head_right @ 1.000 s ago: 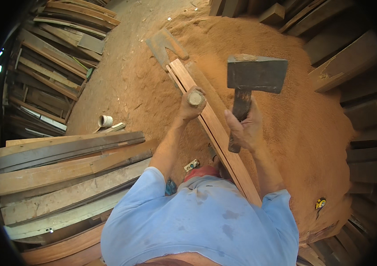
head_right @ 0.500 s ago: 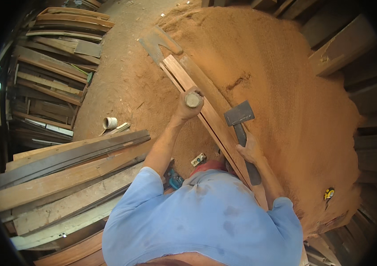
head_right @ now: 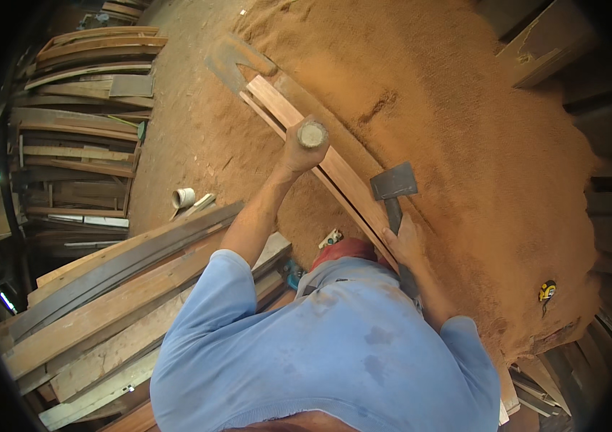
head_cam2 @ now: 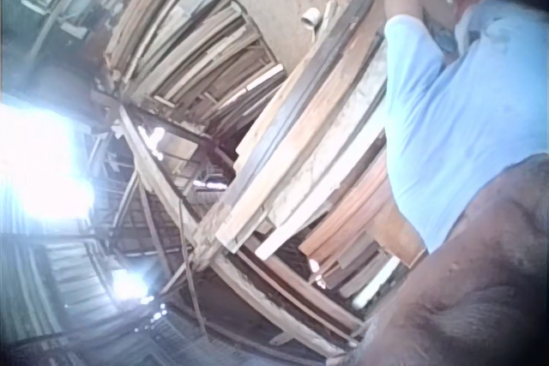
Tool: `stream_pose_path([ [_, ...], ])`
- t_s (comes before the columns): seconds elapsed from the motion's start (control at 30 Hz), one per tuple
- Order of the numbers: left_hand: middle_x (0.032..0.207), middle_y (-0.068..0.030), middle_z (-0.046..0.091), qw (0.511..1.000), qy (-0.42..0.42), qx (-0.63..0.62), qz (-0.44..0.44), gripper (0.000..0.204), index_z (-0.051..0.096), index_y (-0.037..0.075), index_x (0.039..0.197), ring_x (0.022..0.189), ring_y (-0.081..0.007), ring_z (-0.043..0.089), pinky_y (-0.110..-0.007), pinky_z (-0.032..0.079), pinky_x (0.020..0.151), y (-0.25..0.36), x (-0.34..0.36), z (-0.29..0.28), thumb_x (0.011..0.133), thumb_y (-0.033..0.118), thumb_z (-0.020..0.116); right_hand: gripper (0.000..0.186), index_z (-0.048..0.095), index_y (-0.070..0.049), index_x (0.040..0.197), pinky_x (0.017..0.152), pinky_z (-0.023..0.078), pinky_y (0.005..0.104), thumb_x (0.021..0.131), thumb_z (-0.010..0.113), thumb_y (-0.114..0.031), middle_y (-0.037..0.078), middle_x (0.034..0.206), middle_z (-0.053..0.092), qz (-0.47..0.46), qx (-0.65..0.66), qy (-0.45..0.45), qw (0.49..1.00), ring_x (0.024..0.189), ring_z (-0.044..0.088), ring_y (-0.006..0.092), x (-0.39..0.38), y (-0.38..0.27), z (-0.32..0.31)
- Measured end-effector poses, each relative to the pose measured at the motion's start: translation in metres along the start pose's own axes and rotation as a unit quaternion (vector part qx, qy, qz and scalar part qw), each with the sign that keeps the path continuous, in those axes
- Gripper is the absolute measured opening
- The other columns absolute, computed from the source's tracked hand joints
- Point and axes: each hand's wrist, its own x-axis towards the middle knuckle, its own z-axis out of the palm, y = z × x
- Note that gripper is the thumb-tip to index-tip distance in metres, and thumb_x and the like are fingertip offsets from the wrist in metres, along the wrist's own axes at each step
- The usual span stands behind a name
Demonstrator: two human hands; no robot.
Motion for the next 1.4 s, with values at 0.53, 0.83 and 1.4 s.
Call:
stream_pose_path([
  [0.53, 0.080, -0.0036, 0.066, 0.893, 0.321, -0.273, -0.159, 0.009, 0.069, 0.005, 0.099, 0.069, -0.0116, 0.062, -0.027, 0.049, 0.060, -0.060, 0.019, -0.055, 0.091, 0.003, 0.073, 0.049, 0.065, 0.008, 0.110, 0.084, 0.053, 0.0509, 0.077, 0.078, -0.027, 0.032, 0.094, 0.069, -0.014, -0.036, 0.030, 0.999, 0.091, 0.069, 0.0447, -0.013, 0.019, -0.010],
  [0.83, 0.094, -0.0104, 0.068, 0.928, -0.178, 0.215, 0.248, 0.037, 0.069, 0.010, 0.103, 0.092, -0.0333, 0.066, -0.045, 0.051, 0.090, -0.006, -0.088, 0.039, 0.069, -0.001, 0.078, 0.033, 0.062, 0.002, 0.090, 0.069, 0.050, 0.0422, 0.075, 0.081, -0.021, 0.012, 0.073, 0.059, 0.117, 0.117, 0.092, 0.982, 0.070, 0.060, 0.0236, -0.085, 0.077, -0.023],
  [1.4, 0.082, -0.0007, 0.067, 0.982, -0.054, -0.136, 0.116, 0.024, 0.065, 0.008, 0.097, 0.078, -0.0130, 0.066, -0.030, 0.054, 0.070, 0.138, -0.068, 0.063, 0.086, 0.014, 0.086, 0.024, 0.064, 0.000, 0.082, 0.056, 0.042, 0.0368, 0.080, 0.080, -0.017, 0.002, 0.068, 0.053, 0.147, 0.167, 0.168, 0.960, 0.063, 0.050, 0.0123, -0.109, 0.047, -0.041],
])
